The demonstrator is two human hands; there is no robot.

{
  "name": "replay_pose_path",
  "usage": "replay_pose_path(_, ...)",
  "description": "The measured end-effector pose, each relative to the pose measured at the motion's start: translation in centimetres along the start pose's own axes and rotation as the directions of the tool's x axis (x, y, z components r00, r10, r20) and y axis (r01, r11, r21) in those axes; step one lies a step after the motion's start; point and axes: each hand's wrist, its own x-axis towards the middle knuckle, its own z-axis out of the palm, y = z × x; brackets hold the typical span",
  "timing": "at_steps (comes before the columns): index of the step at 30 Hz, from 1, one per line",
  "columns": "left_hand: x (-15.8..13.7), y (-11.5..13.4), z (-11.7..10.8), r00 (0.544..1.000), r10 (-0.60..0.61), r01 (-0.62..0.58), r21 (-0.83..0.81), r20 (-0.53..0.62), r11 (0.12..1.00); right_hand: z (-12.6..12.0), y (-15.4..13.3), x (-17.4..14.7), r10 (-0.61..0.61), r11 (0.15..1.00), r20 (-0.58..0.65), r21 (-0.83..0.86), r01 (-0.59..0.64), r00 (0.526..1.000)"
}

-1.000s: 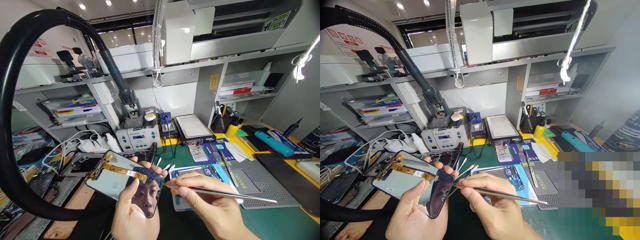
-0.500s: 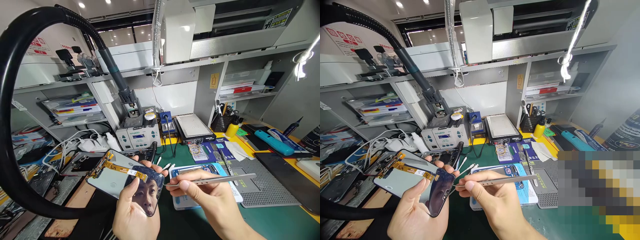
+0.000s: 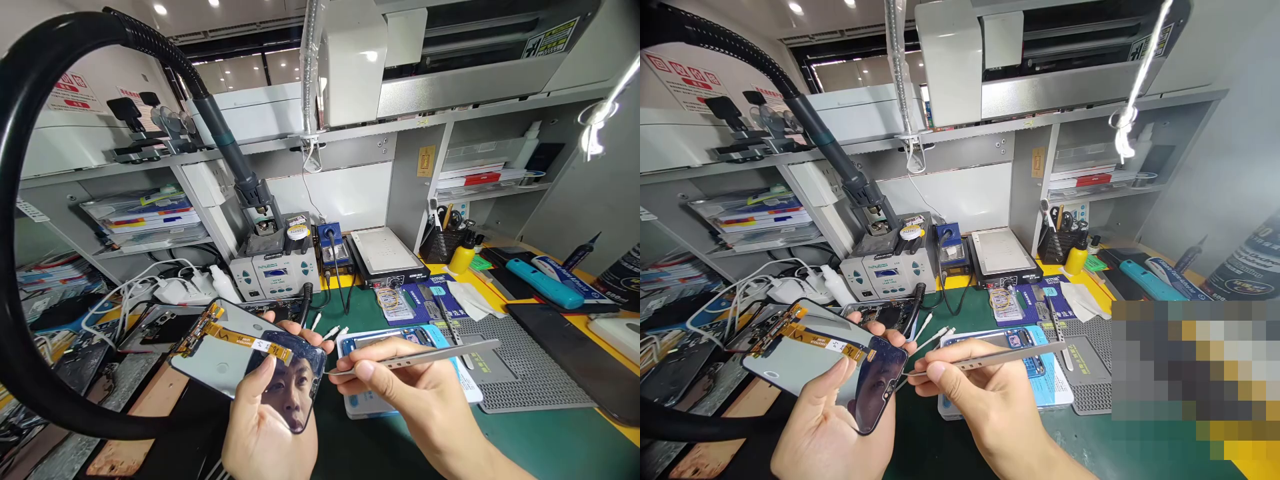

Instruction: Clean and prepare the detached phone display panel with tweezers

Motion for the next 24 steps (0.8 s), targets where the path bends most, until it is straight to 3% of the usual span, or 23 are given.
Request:
replay_pose_path(19, -0.14, 0.31, 0.05, 0.998, -0.032, 0.032, 0.004, -0.062, 0.999, -0.20, -0.04, -0.07, 0.032, 0.999, 0.020, -0.032, -0.031, 0.999)
replay_pose_path(24, 0.29, -0.04, -0.57, 1.000, -0.006, 0.007, 0.032, -0.025, 0.999, -0.13, -0.13, -0.01, 0.043, 0.999, 0.032, -0.006, -0.043, 0.999)
